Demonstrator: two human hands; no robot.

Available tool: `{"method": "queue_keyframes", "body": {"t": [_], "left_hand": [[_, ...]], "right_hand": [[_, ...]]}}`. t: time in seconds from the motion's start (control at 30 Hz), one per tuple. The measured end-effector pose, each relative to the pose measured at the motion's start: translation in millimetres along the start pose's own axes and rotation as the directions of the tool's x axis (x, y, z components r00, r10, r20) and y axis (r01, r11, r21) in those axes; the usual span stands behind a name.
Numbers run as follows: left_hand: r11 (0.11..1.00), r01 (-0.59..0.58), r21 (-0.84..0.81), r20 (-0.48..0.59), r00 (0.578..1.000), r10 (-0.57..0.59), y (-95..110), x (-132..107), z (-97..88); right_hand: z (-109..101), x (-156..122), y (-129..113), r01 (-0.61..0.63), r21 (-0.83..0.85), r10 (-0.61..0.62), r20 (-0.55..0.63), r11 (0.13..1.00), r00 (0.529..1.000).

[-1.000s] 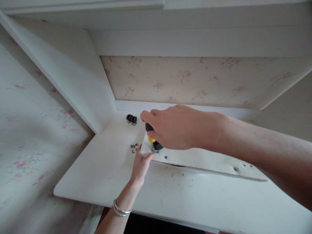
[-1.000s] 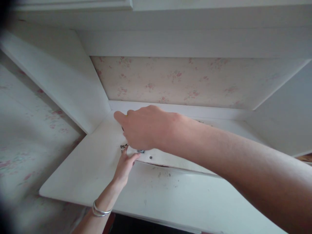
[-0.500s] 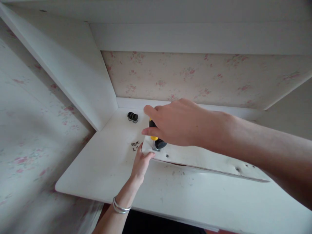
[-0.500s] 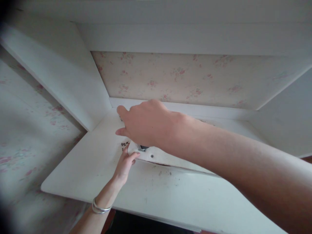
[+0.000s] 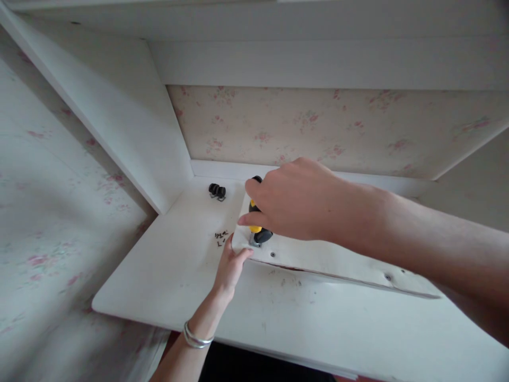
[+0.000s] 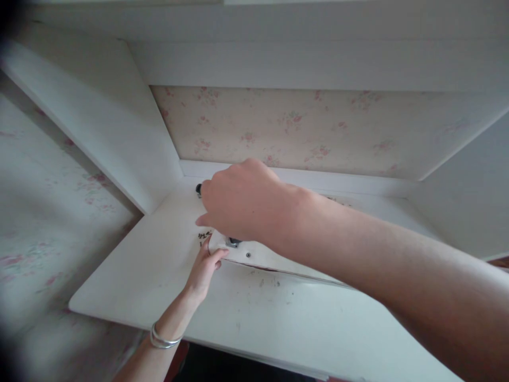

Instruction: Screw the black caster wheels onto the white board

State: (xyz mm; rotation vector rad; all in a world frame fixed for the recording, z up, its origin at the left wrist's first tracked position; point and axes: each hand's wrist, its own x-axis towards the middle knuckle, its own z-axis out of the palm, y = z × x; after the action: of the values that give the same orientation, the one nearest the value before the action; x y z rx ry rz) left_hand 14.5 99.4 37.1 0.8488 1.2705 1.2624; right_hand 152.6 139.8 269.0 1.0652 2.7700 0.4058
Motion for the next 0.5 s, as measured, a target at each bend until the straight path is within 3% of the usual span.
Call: {"method": "queue_keyframes", "body": {"t": [0.07,0.2,0.4,0.5], "left_hand": [[1.000,0.003,-0.005,-0.002,1.000,-0.003,-0.6,0.3,-0.1],[1.000,0.022,-0.022,-0.015,1.000,-0.022,0.7,-0.7,0.9],[0.999,0.032,-0.021,-0.013,0.999,-0.033,4.9,-3.5,2.0],[1.000,0.021,-0.017,0.004,1.000,-0.021,4.4,-3.8,1.3]], "right_hand": [[-0.4,-1.3,1.0,-0.038,-0.034,0.037,-0.028,0.999,0.999],[-0.3,-5.9,3.1,0.046,0.119,-0.049,0.025,0.992,0.998],[0.4,-3.1,1.1,0.012,-0.045,-0.015,-0.068,0.999,0.998],[0.9,-4.0,1.4,0.069,0.049,-0.068,-0.030,0.996,0.997]]}}
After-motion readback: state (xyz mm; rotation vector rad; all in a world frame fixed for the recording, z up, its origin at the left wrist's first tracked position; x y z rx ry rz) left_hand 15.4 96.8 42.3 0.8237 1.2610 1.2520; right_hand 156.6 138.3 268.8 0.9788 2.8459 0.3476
